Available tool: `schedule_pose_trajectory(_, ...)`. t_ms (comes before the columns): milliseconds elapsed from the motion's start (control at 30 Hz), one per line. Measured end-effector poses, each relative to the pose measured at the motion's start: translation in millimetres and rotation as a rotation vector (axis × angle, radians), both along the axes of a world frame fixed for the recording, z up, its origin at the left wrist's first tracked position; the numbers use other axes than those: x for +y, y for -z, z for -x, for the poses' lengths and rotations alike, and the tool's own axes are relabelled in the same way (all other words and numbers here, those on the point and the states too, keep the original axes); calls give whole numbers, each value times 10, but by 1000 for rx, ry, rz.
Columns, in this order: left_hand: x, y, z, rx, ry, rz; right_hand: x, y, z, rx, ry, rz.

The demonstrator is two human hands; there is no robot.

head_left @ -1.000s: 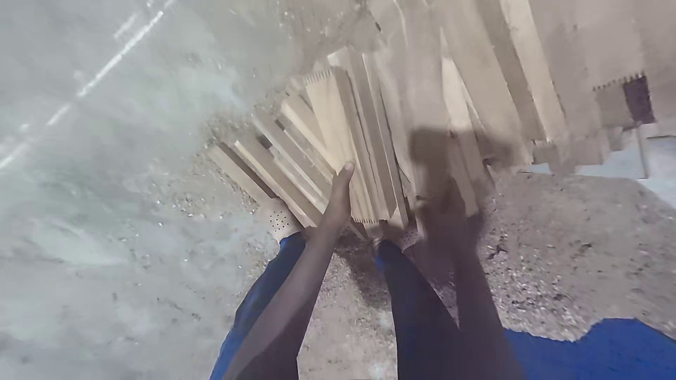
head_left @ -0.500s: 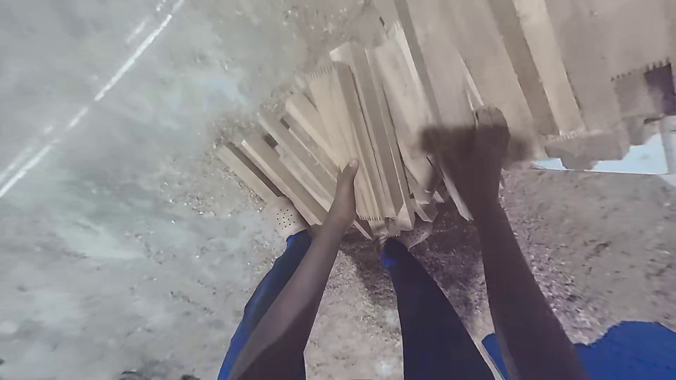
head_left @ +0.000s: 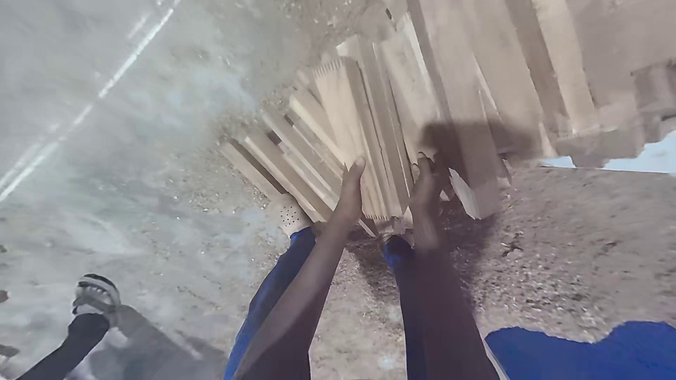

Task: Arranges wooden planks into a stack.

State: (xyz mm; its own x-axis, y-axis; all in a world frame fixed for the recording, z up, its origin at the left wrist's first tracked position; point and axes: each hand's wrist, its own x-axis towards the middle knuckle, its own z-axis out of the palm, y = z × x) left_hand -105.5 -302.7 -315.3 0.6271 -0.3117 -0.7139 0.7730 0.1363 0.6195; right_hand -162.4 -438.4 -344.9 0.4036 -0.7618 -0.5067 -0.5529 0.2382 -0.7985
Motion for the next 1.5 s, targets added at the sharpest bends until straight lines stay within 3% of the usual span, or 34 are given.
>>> schedule_pose_trajectory(100,-10,-16,-10,39,5,-14,0,-2,-13,-34,-19,-7)
schedule_pose_trajectory(300,-3,-34,-4,77,40,-51,42,-53,22,219,-168,207)
schedule_pose_trajectory(633,-10,-34,-6,32,33,-34,57,-65,-34,344,-140,361)
schedule_pose_trajectory(833,-6,-17,3,6,38,-24,160,-151,245,330,-88,249)
schedule_pose_trajectory(1167,-42,-8,7,13,-24,-9,181,-157,269,394,-99,215)
schedule_pose_trajectory(1333,-59,11,-1,3,-45,11,269,-705,345,206,-218,67)
schedule_pose_trajectory(1433,-62,8,19,14,-56,22,73,-1043,279,166,-300,369)
schedule_pose_trajectory(1500,-59,-9,24,10,-50,24,-346,-1051,71,194,-491,550)
